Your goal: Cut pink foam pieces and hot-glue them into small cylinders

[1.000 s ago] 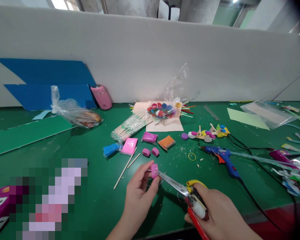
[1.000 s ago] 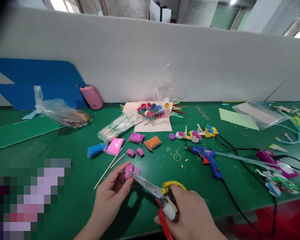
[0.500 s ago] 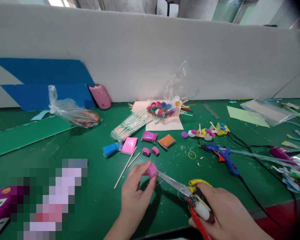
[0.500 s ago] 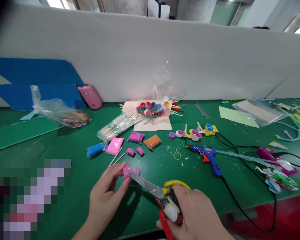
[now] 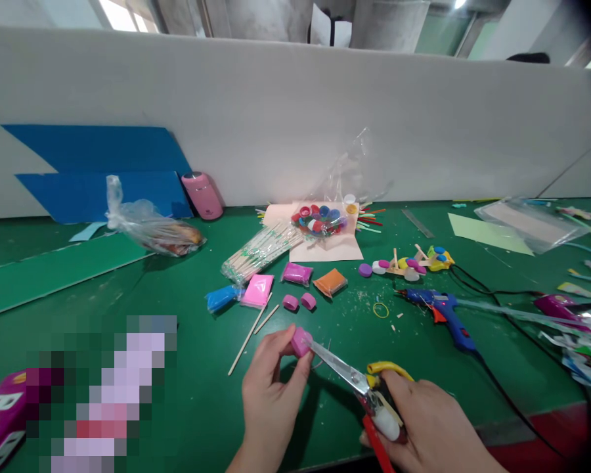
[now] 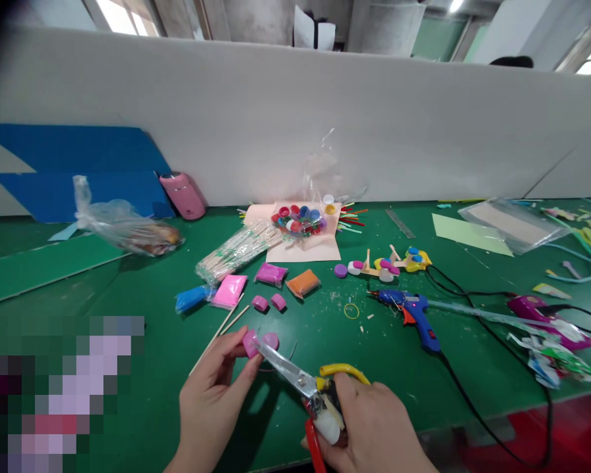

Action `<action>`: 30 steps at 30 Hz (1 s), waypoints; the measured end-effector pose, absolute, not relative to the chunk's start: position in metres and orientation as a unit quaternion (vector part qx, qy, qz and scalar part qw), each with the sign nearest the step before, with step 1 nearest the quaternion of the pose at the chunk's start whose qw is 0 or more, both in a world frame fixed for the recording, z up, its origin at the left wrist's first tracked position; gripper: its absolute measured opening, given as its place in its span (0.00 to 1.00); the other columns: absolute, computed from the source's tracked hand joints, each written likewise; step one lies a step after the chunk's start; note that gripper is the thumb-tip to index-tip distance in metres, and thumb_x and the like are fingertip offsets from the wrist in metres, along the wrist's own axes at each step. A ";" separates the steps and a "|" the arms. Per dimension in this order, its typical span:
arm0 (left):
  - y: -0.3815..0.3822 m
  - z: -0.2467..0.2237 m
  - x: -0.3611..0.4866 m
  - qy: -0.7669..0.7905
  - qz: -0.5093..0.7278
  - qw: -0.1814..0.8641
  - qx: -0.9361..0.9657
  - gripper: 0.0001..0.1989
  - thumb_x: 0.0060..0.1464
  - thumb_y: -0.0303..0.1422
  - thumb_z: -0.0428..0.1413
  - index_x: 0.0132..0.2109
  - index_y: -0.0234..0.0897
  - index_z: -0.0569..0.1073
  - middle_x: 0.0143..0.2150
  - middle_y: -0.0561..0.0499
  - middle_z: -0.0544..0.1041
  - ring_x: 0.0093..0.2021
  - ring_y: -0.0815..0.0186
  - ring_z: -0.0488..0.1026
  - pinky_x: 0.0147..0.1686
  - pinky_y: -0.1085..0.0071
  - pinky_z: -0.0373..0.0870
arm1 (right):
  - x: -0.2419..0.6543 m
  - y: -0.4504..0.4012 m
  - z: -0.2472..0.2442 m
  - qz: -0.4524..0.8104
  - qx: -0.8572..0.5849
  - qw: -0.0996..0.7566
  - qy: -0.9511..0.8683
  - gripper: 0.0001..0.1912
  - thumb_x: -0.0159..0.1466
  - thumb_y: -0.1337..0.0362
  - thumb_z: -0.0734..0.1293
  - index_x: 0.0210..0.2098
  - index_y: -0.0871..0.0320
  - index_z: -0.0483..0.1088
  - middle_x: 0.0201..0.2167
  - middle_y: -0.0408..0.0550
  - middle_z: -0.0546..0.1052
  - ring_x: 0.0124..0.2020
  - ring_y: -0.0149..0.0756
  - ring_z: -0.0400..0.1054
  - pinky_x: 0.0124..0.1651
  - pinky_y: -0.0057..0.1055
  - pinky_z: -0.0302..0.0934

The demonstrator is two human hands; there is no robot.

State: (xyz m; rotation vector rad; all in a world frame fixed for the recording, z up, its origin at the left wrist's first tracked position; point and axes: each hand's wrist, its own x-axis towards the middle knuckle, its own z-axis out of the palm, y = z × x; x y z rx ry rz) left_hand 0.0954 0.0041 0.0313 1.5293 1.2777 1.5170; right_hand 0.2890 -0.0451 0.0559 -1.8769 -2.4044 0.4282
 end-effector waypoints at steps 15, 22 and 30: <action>0.004 0.041 0.087 0.518 0.510 0.321 0.607 0.15 0.45 0.26 0.55 0.43 0.39 0.69 0.36 0.50 0.71 0.33 0.68 0.71 0.34 0.73 0.71 | 0.288 -0.042 0.059 0.155 -0.631 0.059 -0.758 0.15 0.46 0.54 0.66 0.28 0.55 0.61 0.23 0.43 0.71 0.22 0.38 0.63 0.23 0.28 0.47; 0.002 0.034 0.090 0.540 0.493 0.280 0.623 0.16 0.46 0.27 0.54 0.45 0.38 0.68 0.36 0.50 0.71 0.34 0.66 0.71 0.35 0.70 0.70 | 0.284 -0.042 0.061 0.185 -0.639 0.052 -0.745 0.20 0.41 0.54 0.69 0.30 0.57 0.62 0.27 0.45 0.71 0.24 0.40 0.62 0.26 0.30 0.47; -0.001 0.023 0.094 0.561 0.492 0.266 0.610 0.16 0.47 0.28 0.54 0.45 0.38 0.67 0.37 0.49 0.70 0.34 0.66 0.69 0.36 0.69 0.69 | 0.279 -0.037 0.062 0.158 -0.609 0.053 -0.776 0.21 0.41 0.51 0.67 0.30 0.57 0.62 0.26 0.45 0.70 0.24 0.38 0.61 0.27 0.30 0.46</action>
